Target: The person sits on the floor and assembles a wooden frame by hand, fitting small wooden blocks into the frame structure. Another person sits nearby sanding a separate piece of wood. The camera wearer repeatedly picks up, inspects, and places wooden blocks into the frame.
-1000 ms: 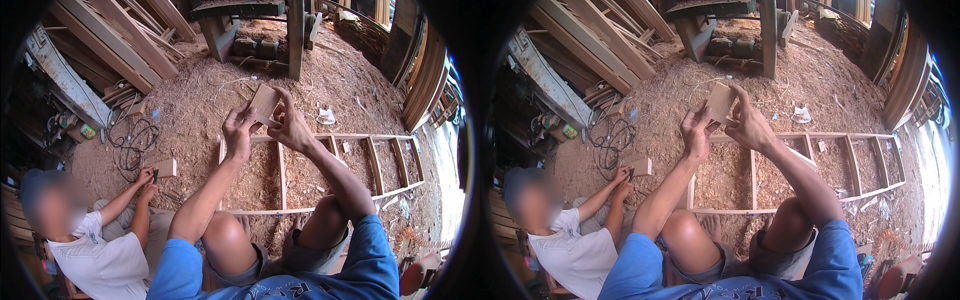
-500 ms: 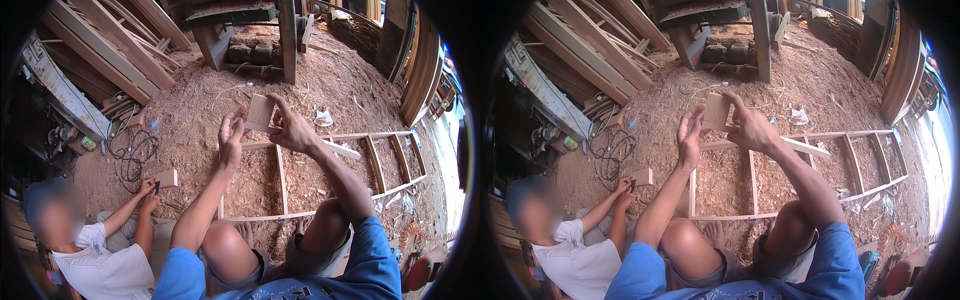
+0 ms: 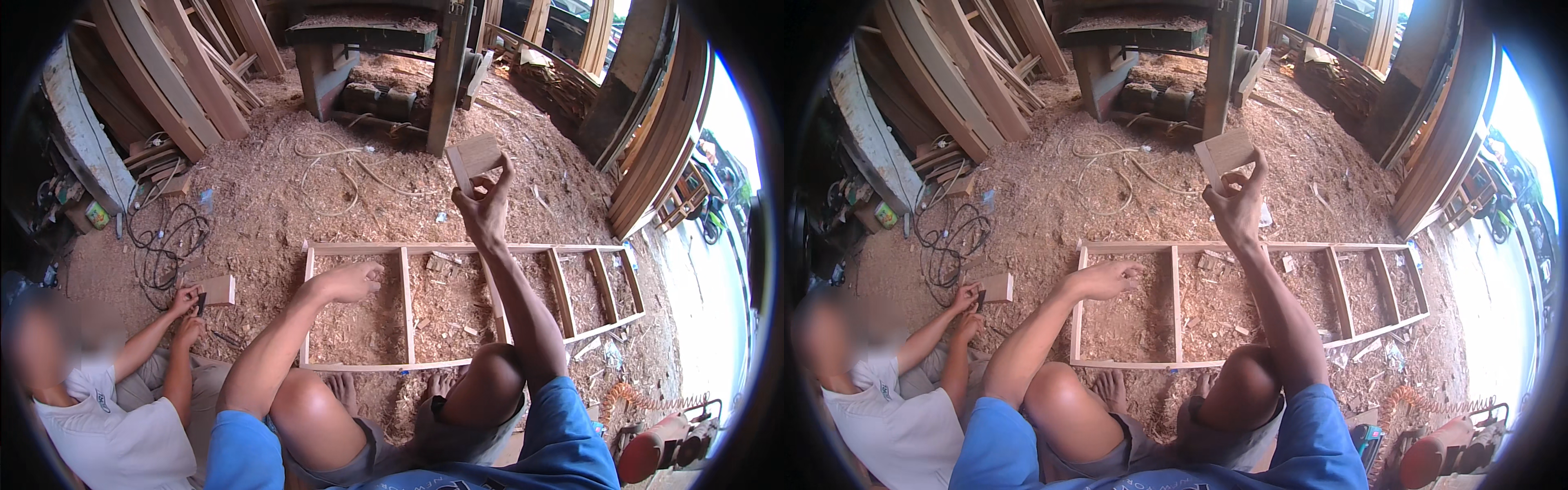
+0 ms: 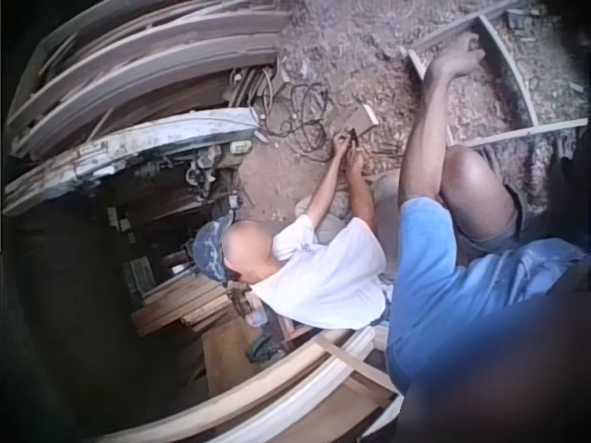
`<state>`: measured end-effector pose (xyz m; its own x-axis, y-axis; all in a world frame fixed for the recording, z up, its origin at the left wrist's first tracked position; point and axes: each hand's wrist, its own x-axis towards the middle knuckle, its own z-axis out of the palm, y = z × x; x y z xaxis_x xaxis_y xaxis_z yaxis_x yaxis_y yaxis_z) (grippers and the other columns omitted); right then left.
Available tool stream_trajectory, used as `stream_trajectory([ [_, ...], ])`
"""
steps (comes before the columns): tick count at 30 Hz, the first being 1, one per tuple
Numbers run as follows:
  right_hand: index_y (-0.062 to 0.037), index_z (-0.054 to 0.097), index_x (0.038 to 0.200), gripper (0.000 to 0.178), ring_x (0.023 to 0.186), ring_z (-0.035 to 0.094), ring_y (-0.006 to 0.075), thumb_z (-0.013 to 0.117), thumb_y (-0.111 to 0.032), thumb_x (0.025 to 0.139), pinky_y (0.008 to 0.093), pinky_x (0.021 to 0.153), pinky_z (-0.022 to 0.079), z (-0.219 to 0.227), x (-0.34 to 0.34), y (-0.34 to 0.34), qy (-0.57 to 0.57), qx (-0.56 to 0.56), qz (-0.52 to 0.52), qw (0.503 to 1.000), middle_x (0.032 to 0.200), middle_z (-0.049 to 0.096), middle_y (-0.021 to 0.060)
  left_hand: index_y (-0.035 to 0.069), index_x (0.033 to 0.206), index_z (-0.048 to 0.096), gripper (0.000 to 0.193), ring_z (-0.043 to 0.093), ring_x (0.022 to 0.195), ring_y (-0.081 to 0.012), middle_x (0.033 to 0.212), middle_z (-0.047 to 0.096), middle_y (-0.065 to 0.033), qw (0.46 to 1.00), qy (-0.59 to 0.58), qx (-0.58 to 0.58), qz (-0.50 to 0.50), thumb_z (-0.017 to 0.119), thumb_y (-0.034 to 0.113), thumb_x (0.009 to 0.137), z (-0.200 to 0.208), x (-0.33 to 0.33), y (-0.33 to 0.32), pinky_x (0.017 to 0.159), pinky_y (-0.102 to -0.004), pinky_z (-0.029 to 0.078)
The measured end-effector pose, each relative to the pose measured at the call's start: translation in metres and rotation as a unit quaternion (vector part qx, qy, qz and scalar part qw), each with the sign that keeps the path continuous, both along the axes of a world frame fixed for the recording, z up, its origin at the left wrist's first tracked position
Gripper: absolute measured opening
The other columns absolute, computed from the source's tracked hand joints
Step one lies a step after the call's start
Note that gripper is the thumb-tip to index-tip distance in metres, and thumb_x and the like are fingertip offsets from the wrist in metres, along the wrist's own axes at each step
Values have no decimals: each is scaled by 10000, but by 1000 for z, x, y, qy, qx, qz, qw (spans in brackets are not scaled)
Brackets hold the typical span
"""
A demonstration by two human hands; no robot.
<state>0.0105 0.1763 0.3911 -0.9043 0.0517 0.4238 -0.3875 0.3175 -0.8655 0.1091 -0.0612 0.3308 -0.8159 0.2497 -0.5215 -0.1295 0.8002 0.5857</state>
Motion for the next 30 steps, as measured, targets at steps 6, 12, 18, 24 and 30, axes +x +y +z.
stream_trajectory([
  [6,-150,-13,1536,1056,1042,624,321,696,-7,766,443,851,553,-9,-14,-2,-9,-191,-115,975,1240,533,263,103,1494,387,565,512,1327,-289,1459,510,-145,998,50,-15,-38,550,283,984,6,-4,12,1114,-400,410],
  [12,-156,11,1530,1054,1082,617,333,705,43,762,421,865,550,-21,-15,-21,72,-169,-94,979,1256,497,272,118,1495,387,541,505,1333,-294,1458,510,-150,997,54,-18,-60,535,236,988,5,-5,13,1130,-412,393],
  [18,-148,18,1510,1003,1037,646,313,679,68,788,352,782,567,-15,4,-47,43,-134,-35,989,1203,533,268,83,1372,543,374,555,1273,-294,1404,556,-160,986,166,17,25,507,137,1004,-1,-9,10,1095,-418,427],
  [24,-139,23,1511,985,970,673,277,666,77,797,351,789,570,-11,28,-83,-3,-119,59,991,1191,565,262,22,1217,640,304,638,1135,-275,1245,663,-154,890,352,206,205,452,3,978,8,-26,14,947,-395,523],
  [30,-152,21,1506,996,1019,670,293,654,93,777,366,834,577,-12,48,-103,26,-98,151,983,1199,574,244,50,1167,664,221,630,932,-136,1064,699,-69,779,355,426,292,522,71,999,16,-24,15,800,-335,515],
])
